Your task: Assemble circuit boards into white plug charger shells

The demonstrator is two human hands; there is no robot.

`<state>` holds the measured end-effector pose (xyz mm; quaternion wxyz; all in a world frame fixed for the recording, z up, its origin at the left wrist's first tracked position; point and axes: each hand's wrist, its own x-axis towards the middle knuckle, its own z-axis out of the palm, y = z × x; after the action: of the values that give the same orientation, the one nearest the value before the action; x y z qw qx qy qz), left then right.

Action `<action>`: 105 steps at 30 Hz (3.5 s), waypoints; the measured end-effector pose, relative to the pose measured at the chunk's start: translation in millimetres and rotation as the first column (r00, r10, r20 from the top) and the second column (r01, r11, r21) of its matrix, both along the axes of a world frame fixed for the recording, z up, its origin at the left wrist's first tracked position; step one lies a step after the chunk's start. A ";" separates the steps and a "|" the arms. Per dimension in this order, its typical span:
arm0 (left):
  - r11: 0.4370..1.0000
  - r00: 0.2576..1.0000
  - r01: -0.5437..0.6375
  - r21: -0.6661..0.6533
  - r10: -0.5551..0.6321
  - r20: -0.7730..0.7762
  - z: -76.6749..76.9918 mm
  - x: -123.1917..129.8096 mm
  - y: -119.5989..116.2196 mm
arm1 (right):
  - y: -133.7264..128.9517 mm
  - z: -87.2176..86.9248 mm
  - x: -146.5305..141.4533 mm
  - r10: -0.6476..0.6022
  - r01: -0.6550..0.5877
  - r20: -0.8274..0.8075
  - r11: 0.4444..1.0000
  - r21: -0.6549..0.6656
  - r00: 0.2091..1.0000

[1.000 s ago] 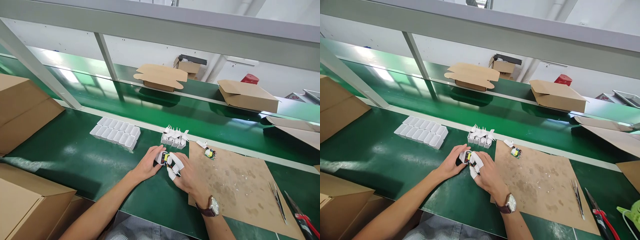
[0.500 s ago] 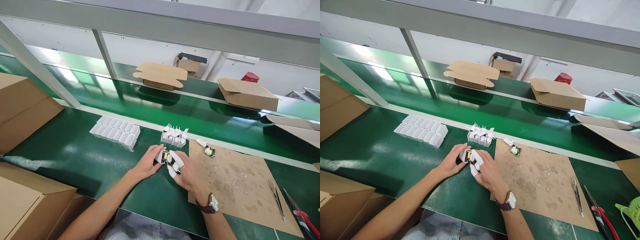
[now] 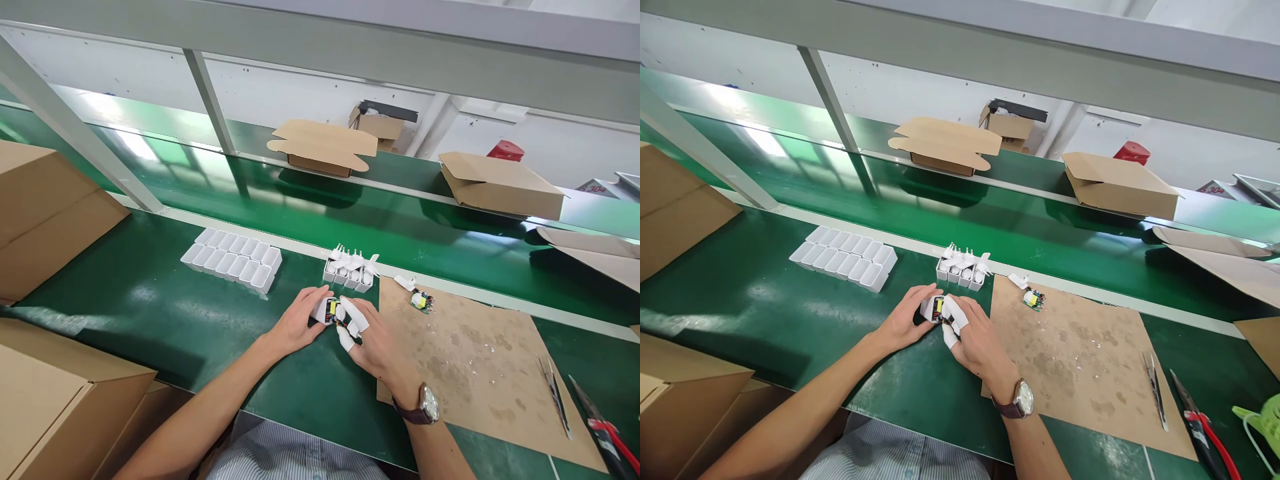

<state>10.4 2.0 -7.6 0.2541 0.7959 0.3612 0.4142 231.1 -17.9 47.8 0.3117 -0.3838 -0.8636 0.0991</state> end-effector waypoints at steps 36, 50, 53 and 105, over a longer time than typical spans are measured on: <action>0.964 0.985 0.089 -0.252 -0.048 0.164 -6.5 -0.4 -2.9 | 3.0 -17.3 5.7 -0.070 0.037 -0.180 0.983 -0.178 0.981; 0.906 0.948 0.106 -0.410 0.032 0.316 8.4 -4.1 -6.9 | 8.3 -36.3 -15.5 0.039 -0.044 -0.101 0.998 -0.049 0.994; 0.926 0.956 0.086 -0.367 0.027 0.293 7.7 -3.7 -8.7 | 6.8 -40.5 -16.0 -0.005 0.004 -0.167 1.000 -0.004 0.986; 0.997 0.982 -0.068 0.048 0.058 0.180 4.9 7.5 -9.5 | 4.5 -40.8 -23.2 -0.465 -0.550 -0.700 0.434 -0.713 0.541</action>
<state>17.9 -7.5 -2.7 0.2508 0.7502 0.3508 0.5013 207.9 -13.4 7.0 0.4238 -0.3603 -0.4139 0.7206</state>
